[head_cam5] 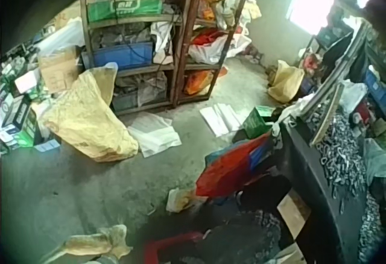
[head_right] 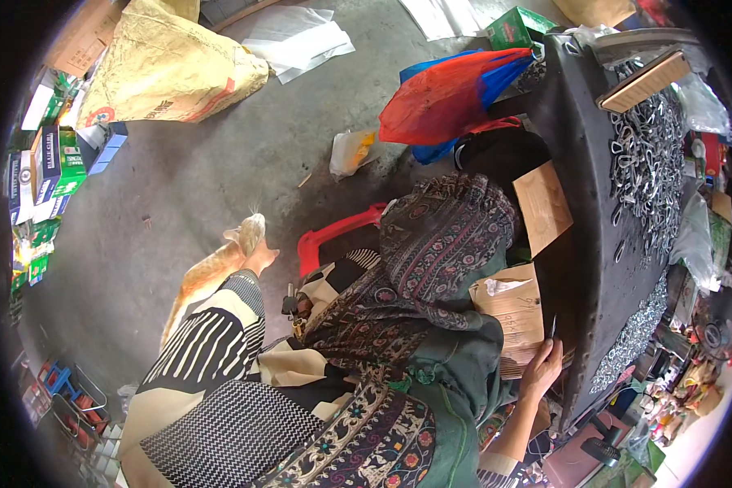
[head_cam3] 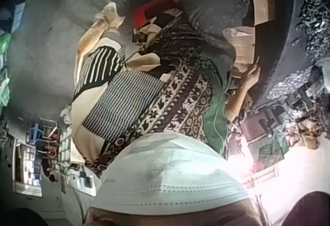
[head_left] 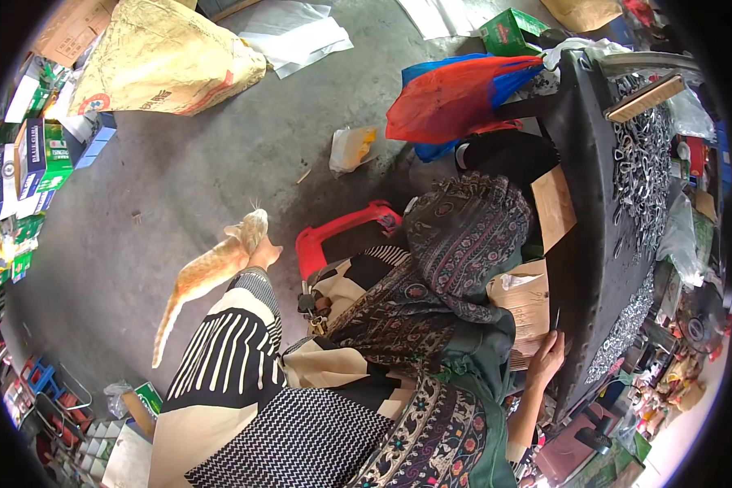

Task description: The person assembles metal snap hooks by securing small metal rings with pliers, pets a cat on the floor, and moves items on a nearby table before resuming the assembly work.

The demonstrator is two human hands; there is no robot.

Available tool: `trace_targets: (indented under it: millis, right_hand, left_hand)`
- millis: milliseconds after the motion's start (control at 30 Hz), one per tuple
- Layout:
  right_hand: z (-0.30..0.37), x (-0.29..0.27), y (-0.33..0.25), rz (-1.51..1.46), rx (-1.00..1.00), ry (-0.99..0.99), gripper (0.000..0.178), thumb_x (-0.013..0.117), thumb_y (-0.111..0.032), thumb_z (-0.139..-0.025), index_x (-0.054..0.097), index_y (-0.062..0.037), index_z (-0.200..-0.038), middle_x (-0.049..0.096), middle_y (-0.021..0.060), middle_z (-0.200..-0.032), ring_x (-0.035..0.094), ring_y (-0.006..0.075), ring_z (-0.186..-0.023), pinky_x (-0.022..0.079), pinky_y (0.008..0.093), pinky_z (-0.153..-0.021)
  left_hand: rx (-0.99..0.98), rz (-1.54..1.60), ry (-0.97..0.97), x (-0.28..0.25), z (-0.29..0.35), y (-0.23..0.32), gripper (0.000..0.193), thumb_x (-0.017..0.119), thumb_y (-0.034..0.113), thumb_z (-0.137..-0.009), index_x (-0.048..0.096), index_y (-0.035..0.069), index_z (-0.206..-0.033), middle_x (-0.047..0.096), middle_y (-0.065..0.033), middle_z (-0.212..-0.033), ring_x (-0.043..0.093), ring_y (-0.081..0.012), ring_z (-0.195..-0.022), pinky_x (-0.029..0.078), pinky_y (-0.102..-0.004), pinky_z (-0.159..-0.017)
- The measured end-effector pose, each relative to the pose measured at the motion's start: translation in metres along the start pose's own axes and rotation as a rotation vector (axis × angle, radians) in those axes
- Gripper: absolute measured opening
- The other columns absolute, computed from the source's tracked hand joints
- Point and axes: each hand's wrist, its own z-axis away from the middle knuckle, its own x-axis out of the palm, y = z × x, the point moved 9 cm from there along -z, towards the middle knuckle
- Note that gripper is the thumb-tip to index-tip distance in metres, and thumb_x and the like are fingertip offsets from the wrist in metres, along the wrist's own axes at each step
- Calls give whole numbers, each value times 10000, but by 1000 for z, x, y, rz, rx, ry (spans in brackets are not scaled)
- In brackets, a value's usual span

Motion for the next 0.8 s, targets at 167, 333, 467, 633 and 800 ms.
trace_targets:
  millis: [167,333,467,633,800]
  right_hand:
    - [-2,7,3,2,18,-49,378,428,-302,-1036,544,48,-951,549,271,-801,514,454,-733,422,476,-676]
    - [-4,2,-9,-22,-93,61,395,425,-311,-1043,507,36,-873,465,223,-702,410,360,-628,391,434,-600]
    - [4,-7,1,23,-40,70,394,417,-312,-1046,505,34,-879,460,222,-706,413,361,-634,389,439,-607]
    - [4,-8,-2,31,-56,97,398,412,-315,-1046,506,35,-879,460,231,-713,418,383,-647,388,445,-616]
    - [0,4,1,21,6,-2,365,430,-277,-1036,552,64,-990,575,296,-858,534,474,-777,422,496,-709]
  left_hand:
    - [-89,-5,-91,1,-17,-5,835,699,232,-874,229,-36,-1510,359,-279,-1514,329,-401,-1425,281,-434,-1171]
    - [-135,310,-84,-43,-59,37,809,705,299,-871,291,-12,-1492,315,-270,-1542,300,-372,-1448,296,-415,-1170]
    - [-275,317,-67,-72,-36,72,785,717,293,-854,334,-2,-1473,389,-264,-1502,371,-384,-1406,334,-412,-1146]
    - [-93,472,11,-14,-68,1,689,716,289,-839,452,34,-1423,524,-232,-1406,471,-361,-1338,386,-405,-1091]
    - [-168,432,-87,-6,-106,7,723,722,292,-835,433,51,-1452,510,-228,-1423,476,-368,-1333,378,-390,-1101]
